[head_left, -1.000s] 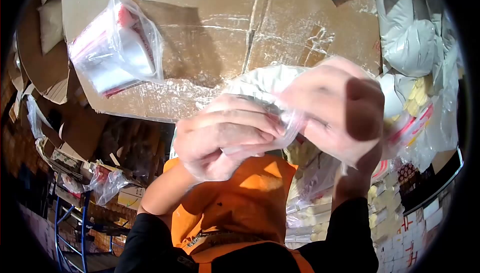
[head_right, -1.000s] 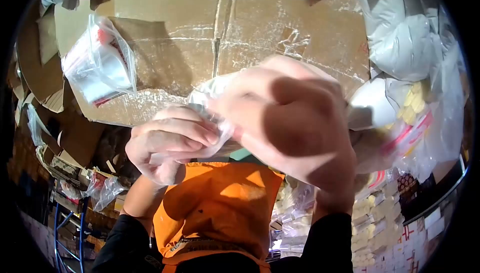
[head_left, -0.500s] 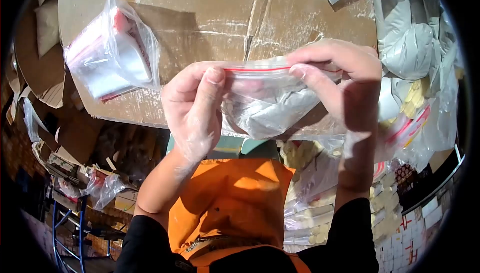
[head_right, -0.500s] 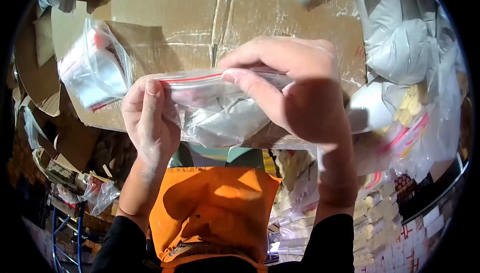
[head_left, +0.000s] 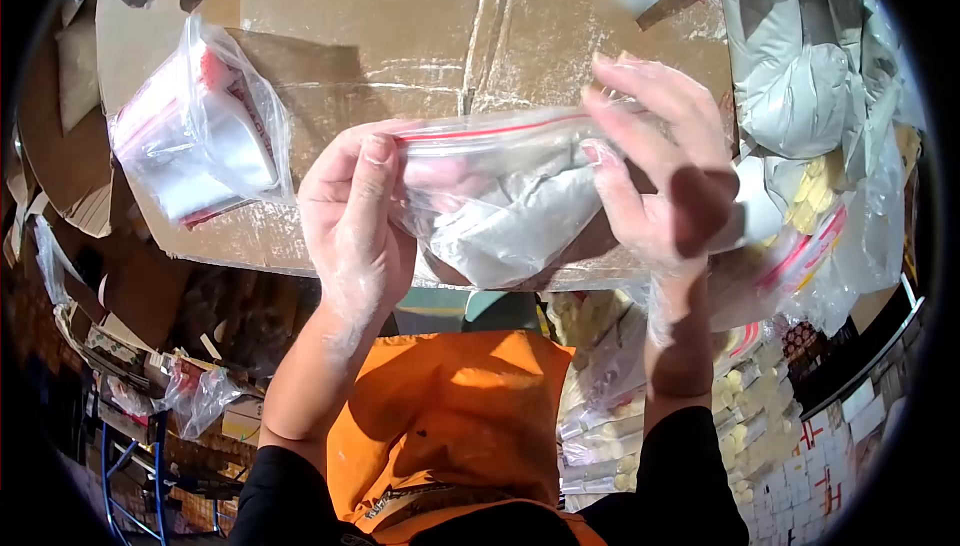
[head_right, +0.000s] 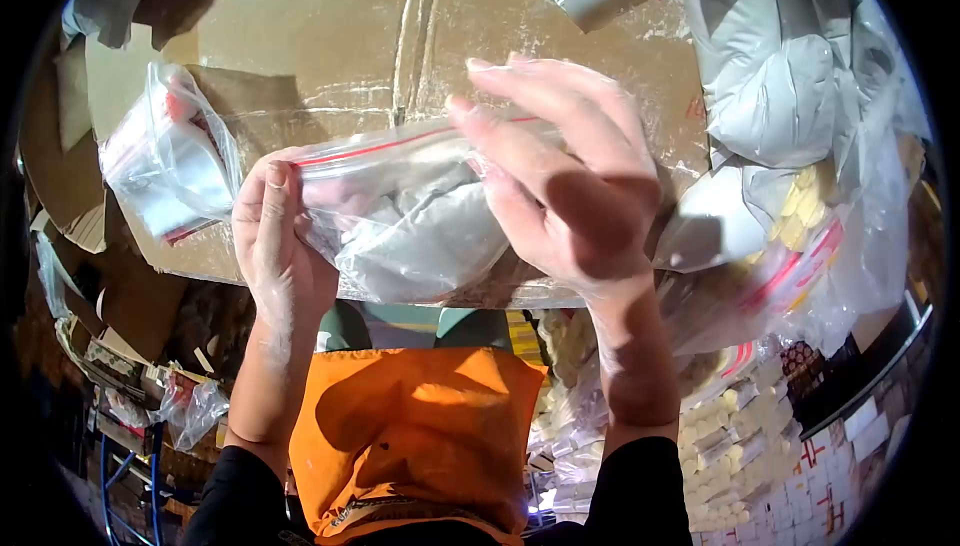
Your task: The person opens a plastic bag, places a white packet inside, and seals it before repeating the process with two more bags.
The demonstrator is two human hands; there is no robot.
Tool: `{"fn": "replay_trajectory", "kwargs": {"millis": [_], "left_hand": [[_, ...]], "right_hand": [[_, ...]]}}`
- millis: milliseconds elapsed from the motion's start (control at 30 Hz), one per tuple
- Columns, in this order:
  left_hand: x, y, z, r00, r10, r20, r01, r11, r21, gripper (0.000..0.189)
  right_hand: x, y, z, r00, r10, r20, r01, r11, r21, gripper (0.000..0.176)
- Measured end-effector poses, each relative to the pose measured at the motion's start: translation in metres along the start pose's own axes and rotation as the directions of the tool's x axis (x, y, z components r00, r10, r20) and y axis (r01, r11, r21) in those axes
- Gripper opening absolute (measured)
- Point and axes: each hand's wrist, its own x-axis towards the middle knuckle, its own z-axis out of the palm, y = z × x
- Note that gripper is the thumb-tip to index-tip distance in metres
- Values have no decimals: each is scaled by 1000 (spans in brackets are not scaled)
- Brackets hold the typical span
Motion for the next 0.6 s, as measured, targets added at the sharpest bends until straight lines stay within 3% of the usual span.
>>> {"fn": "replay_trajectory", "kwargs": {"millis": [300, 367, 433, 467, 500, 567, 600], "left_hand": [[2, 4, 4, 1000, -2, 4, 2, 1000, -30, 25], [6, -2, -9, 996, 35, 86, -36, 999, 16, 25], [16, -5, -6, 995, 82, 64, -81, 997, -11, 25], [20, -6, -4, 991, 127, 42, -126, 991, -38, 26], [23, -7, -4, 983, 185, -12, -183, 978, 105, 39], [26, -18, -9, 995, 37, 91, -30, 996, -83, 55], [20, -25, -8, 990, 73, 121, -85, 991, 99, 70]], "right_hand": [[-5, 1, 9, 999, 10, -38, -11, 1000, -28, 33], [-5, 3, 11, 999, 16, -42, -18, 999, -31, 34], [-8, 8, 18, 956, 272, -105, -266, 961, 72, 46], [-19, 15, 24, 910, 398, -116, -360, 898, 254, 56], [-33, 21, 32, 850, 517, -105, -430, 795, 428, 67], [-55, 8, 48, 724, 680, -119, -433, 581, 689, 69], [-67, -6, 58, 662, 736, -142, -442, 537, 718, 70]]}}
